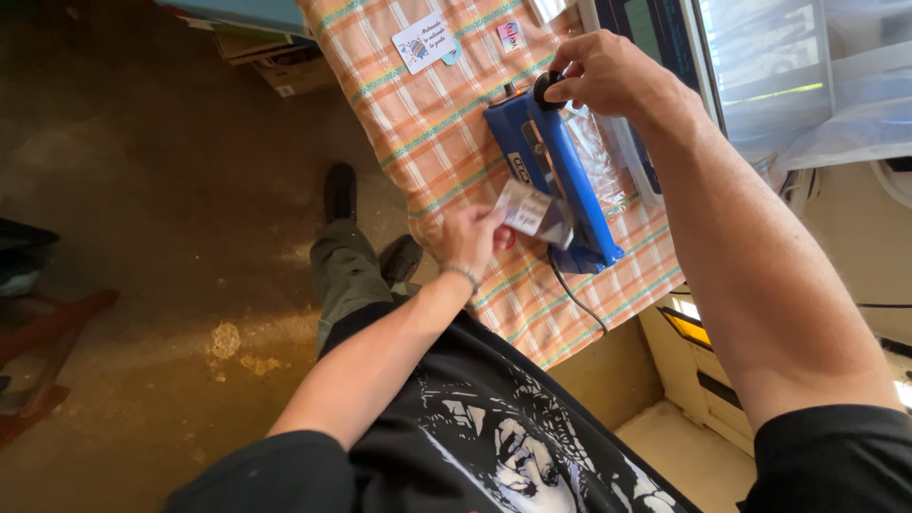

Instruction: Packaging small printed photos into plastic bags and sealing them using a manual heat sealer

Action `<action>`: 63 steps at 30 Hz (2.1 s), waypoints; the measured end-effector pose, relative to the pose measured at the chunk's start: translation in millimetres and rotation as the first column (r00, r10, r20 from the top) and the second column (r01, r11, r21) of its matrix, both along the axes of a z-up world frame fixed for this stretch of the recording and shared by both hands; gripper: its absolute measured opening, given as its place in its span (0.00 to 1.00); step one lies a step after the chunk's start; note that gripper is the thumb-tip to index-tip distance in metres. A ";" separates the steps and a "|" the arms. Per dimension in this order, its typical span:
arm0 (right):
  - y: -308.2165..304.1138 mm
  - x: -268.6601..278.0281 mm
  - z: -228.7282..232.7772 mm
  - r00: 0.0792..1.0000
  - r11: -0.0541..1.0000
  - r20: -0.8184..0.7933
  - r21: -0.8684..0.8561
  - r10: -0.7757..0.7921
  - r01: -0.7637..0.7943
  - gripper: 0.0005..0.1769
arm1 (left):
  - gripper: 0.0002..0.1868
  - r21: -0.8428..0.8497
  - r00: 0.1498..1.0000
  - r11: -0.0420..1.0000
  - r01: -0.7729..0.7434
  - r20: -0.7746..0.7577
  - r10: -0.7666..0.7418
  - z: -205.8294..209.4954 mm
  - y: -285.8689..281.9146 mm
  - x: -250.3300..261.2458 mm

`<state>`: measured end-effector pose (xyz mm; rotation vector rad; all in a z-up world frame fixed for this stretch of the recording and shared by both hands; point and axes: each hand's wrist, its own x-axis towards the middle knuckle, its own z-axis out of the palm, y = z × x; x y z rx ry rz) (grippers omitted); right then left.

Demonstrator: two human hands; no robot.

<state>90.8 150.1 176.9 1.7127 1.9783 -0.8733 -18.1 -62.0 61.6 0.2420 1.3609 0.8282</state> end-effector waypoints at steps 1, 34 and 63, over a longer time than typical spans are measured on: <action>-0.2 1.7 2.4 1.000 1.000 -0.003 0.001 0.002 -0.002 0.11 | 0.08 0.001 1.000 1.000 -0.002 -0.003 0.002 -1.2 -11.0 -4.8; -104.3 239.9 -46.0 0.742 0.721 -0.583 0.351 -0.330 0.597 0.22 | 0.10 0.263 0.952 0.943 -0.204 -0.173 0.254 45.1 -64.3 -127.6; -218.0 -17.3 -54.2 -0.213 0.626 -0.792 -0.590 -0.572 0.511 0.34 | 0.10 0.170 0.940 0.938 -0.303 0.216 0.264 47.9 -49.2 -90.3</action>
